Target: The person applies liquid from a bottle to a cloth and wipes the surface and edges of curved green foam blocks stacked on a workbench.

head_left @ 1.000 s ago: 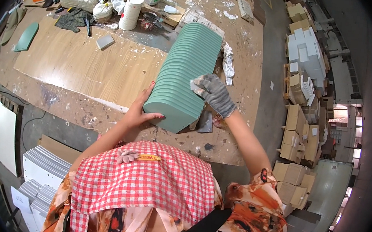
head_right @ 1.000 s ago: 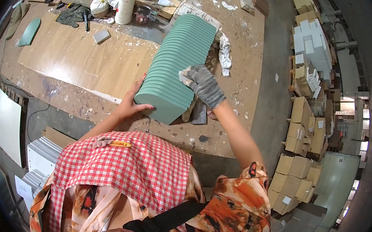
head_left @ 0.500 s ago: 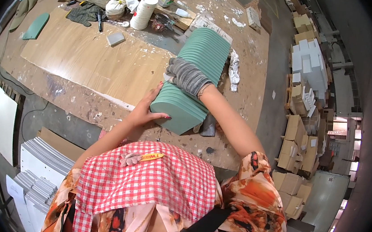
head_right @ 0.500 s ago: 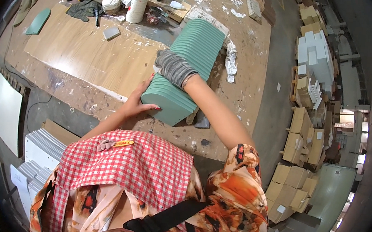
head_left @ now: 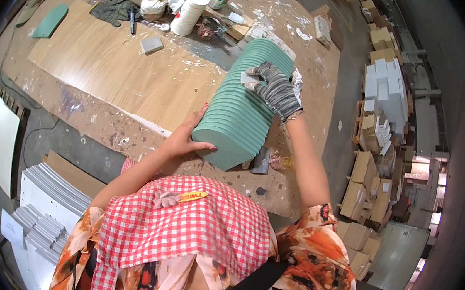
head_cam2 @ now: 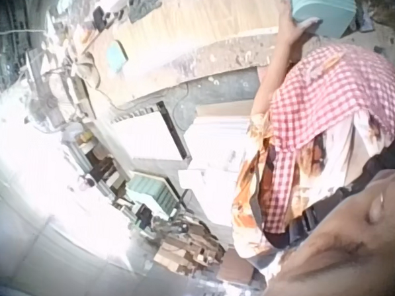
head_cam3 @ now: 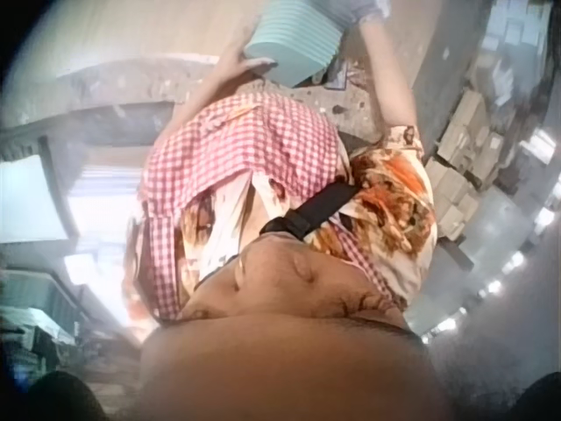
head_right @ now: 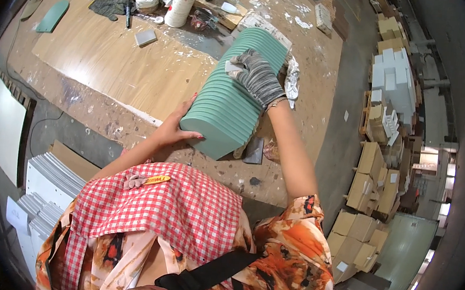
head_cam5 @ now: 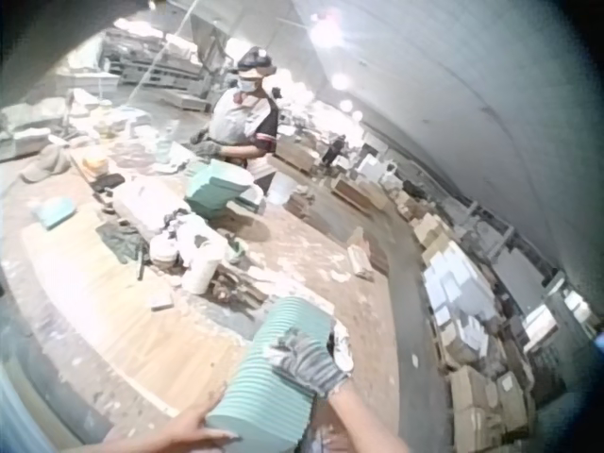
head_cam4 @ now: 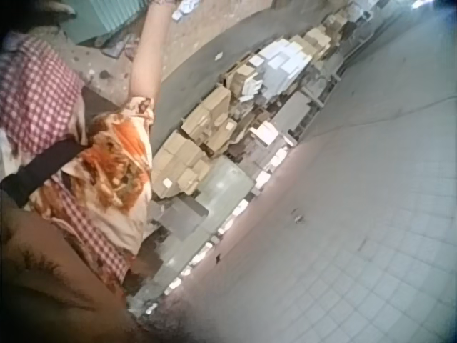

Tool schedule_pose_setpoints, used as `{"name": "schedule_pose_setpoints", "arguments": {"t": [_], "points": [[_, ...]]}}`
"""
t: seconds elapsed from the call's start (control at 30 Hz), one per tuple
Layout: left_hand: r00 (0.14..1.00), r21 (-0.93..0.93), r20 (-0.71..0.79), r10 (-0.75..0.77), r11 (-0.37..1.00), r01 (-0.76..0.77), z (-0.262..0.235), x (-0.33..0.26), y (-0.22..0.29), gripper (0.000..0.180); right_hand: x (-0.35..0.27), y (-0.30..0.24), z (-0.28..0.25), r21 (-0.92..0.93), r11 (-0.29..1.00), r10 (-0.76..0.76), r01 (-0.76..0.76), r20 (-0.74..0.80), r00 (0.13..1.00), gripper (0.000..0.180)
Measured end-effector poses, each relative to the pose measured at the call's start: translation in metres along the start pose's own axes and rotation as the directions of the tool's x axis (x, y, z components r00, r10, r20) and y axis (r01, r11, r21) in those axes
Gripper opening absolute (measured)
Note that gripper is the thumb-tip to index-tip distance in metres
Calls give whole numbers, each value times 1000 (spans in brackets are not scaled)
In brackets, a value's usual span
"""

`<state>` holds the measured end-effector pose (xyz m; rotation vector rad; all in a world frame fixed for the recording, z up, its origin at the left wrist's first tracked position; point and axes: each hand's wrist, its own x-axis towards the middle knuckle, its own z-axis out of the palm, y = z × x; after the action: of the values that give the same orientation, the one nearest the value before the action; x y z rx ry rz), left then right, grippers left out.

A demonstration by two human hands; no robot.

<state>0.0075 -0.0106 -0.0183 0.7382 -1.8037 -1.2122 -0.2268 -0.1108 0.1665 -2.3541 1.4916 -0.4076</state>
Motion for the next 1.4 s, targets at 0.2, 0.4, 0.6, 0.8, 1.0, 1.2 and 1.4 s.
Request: {"name": "schedule_pose_setpoints", "arguments": {"t": [0.2, 0.4, 0.6, 0.8, 1.0, 1.2, 1.4], "points": [[999, -10, 42, -27, 1000, 28, -1, 6, 5, 108, -25, -3, 34, 54, 996, 70, -68, -36, 997, 36], [995, -90, 38, -89, 992, 92, 2, 7, 10, 111, -47, 6, 58, -65, 993, 84, -95, -149, 985, 37], [995, -119, 37, -88, 989, 91, 0, 5, 6, 111, -99, 25, 47, 12, 994, 108, -109, -266, 958, 32], [988, -151, 78, -133, 978, 143, 3, 8, 11, 108, -107, 18, 54, -18, 980, 176, -200, -401, 899, 32], [989, -183, 73, -131, 973, 143, 9, 6, 5, 106, -49, -12, 79, 54, 986, 164, -155, -412, 896, 29], [967, -245, 60, -247, 936, 255, 12, 2, -8, 106, -78, -1, 72, 112, 967, 255, -229, -421, 870, 27], [963, -260, 53, -265, 927, 270, 14, 0, -7, 106, -153, 40, 55, 160, 956, 293, -246, -509, 809, 30]]}}
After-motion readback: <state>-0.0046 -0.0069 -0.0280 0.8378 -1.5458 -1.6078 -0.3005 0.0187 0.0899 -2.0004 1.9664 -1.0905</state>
